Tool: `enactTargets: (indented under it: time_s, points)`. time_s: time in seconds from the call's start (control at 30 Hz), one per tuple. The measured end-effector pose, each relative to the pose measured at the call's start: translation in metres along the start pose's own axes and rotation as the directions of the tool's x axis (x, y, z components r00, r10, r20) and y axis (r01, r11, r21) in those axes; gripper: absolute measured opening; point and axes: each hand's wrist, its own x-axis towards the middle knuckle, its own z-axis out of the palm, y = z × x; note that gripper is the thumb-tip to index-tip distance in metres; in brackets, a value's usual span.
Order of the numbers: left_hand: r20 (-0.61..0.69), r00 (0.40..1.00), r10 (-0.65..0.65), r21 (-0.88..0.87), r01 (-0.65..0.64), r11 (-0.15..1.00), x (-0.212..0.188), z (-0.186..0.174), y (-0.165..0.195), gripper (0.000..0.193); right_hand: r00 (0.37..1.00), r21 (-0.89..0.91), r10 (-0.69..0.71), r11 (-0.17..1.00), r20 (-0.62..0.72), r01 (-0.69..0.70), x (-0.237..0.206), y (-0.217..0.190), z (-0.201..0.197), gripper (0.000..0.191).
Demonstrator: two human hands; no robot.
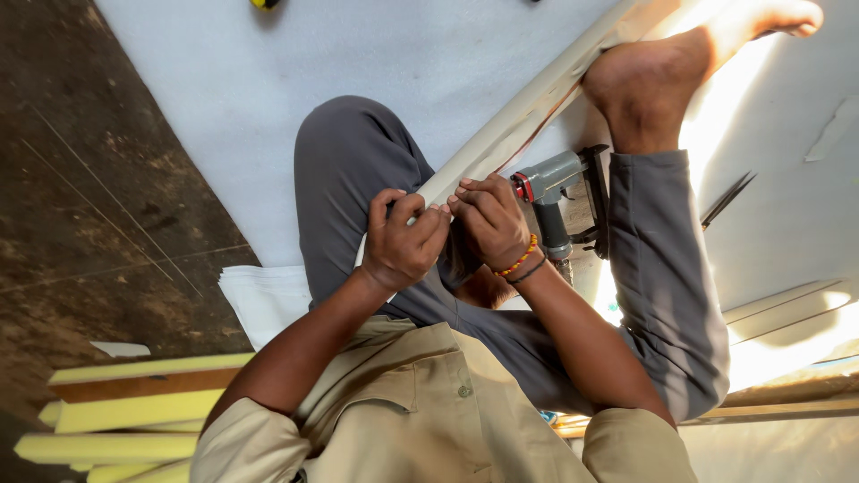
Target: The person sits on the floor and wraps a strip of fabric around a foam-backed wooden board, folding the fabric edges over. They use a pneumatic nail gun to staple the fabric in place along the strip, pressing and smoothing the fabric as they work.
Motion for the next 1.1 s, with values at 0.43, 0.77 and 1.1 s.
enactTargets:
  time_s: [0.43, 0.77, 1.1]
  points:
    - [0.179, 0.977, 0.115, 0.012, -0.119, 0.993, 0.001, -0.013, 0.0, 0.011, 0.985, -0.277, 0.171, 0.946, -0.019, -0.17, -0.068, 0.018, -0.002, 0.018]
    - [0.144, 0.984, 0.1, 0.017, -0.104, 0.994, -0.003, -0.013, 0.004, 0.017, 0.481, -0.439, 0.876, 0.425, -0.02, -0.792, -0.173, 0.067, 0.004, 0.061]
    - [0.104, 0.99, 0.094, -0.019, -0.093, 0.996, -0.007, -0.012, -0.002, 0.015, 0.709, 0.093, 0.705, 0.707, -0.02, -0.701, -0.126, -0.008, -0.073, 0.044]
